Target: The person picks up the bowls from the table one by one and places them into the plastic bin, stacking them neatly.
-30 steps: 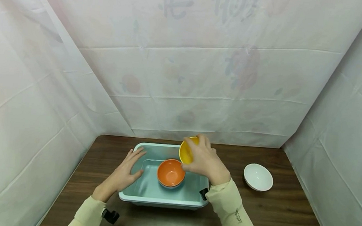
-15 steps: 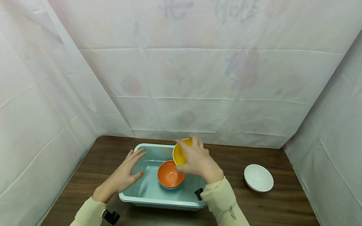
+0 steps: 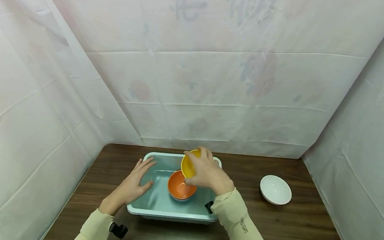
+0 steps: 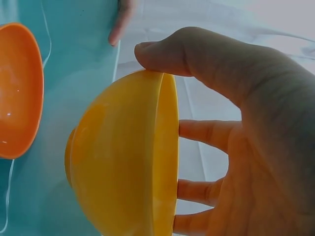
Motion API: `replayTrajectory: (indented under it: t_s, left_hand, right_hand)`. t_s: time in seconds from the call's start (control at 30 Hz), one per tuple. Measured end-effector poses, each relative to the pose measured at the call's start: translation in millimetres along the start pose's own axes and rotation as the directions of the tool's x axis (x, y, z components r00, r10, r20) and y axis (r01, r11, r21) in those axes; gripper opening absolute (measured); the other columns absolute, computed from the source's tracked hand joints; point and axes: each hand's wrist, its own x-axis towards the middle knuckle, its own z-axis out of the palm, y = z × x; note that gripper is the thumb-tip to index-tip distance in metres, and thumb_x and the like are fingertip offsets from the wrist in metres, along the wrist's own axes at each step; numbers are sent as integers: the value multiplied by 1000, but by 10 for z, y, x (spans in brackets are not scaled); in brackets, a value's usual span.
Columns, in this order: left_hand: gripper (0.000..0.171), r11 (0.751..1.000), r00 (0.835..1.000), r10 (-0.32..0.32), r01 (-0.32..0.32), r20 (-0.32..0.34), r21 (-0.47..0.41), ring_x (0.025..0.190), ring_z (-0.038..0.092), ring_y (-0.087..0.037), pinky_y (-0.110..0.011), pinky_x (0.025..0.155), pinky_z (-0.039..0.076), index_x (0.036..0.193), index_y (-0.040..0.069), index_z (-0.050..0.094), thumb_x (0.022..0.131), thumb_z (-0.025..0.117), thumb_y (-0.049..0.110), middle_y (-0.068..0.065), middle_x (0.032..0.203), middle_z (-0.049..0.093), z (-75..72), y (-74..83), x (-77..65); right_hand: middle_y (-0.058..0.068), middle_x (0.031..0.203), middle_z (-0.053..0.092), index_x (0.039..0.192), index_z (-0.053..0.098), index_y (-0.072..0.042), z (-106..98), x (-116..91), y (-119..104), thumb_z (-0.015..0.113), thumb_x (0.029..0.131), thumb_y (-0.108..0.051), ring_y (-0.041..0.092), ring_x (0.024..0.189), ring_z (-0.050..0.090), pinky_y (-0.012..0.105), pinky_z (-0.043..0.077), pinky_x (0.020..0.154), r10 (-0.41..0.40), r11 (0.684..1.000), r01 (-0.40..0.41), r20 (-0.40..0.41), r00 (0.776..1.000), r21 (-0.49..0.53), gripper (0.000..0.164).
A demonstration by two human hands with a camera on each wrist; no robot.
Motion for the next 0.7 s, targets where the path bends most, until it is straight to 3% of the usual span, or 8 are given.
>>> replayTrajectory:
  t_s: [0.27,0.43,0.7]
  left_hand:
    - [67,1000,1000,-4,4,1,1,159,6,-45,-72,117,27,159,17,40,98,67,26,-2,171,24,3,1,4]
    - [67,1000,1000,-9,9,7,-5,159,5,-44,-71,117,26,159,17,40,98,66,27,-1,171,24,-4,0,4]
    - [67,1000,1000,-11,11,13,-1,159,5,-43,-71,118,26,160,19,39,98,66,28,0,171,23,4,-14,8]
  right_hand:
    - [17,161,27,156,44,-29,34,39,-1,83,77,-41,36,135,40,56,53,92,-11,1000,11,13,1000,-9,88]
    - [17,161,27,156,45,-29,59,65,-6,82,78,-41,35,137,39,57,52,95,-20,999,21,29,999,-26,87]
    - [19,160,31,155,47,-26,134,123,-12,82,81,-45,40,145,35,65,44,105,-115,986,125,95,989,-113,84]
